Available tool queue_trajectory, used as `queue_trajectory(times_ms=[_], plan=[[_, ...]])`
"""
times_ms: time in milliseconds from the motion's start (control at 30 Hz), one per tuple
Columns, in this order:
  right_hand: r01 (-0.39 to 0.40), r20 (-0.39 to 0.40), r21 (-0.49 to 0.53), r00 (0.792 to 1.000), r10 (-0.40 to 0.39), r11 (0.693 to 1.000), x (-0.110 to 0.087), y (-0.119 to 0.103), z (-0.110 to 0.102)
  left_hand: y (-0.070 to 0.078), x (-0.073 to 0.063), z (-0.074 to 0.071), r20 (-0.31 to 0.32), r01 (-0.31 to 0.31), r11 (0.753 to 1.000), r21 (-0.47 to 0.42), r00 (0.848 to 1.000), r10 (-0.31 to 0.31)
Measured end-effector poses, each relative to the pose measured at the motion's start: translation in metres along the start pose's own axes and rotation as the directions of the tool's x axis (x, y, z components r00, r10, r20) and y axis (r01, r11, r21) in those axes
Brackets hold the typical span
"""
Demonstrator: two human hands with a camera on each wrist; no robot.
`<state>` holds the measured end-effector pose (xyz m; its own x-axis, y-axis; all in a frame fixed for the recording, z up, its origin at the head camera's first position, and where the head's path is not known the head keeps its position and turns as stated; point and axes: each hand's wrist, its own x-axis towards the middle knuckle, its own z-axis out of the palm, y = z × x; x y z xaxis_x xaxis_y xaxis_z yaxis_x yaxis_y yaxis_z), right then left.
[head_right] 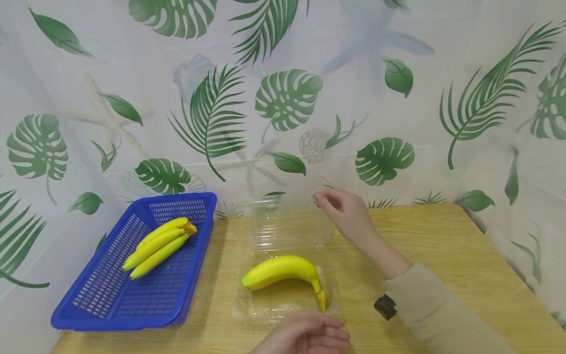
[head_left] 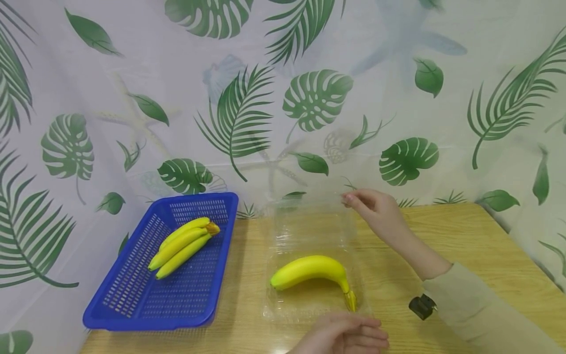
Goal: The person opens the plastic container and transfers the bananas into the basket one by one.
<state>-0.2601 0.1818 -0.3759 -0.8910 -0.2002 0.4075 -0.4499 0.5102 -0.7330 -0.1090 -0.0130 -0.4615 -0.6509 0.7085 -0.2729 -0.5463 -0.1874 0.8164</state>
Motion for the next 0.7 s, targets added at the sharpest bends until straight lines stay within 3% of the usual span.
queue_trajectory(times_ms=[167,367,567,700], plan=[[-0.003,0.002,0.011,1.000,0.003,1.000,-0.001,0.000,0.000,0.009,0.002,0.002,-0.006,-0.076,0.994,0.078,0.997,0.077],[-0.008,0.003,0.022,1.000,0.008,1.000,-0.001,0.000,0.000,0.021,0.003,0.005,0.005,-0.194,0.946,0.258,0.980,0.200],[-0.006,0.006,0.020,1.000,0.005,1.000,-0.001,0.001,0.000,0.037,0.002,0.001,-0.092,-0.201,0.947,0.252,0.969,0.230],[-0.002,0.006,0.015,1.000,0.002,1.000,0.000,0.001,0.000,0.047,-0.001,-0.006,-0.134,-0.227,0.936,0.270,0.953,0.270]])
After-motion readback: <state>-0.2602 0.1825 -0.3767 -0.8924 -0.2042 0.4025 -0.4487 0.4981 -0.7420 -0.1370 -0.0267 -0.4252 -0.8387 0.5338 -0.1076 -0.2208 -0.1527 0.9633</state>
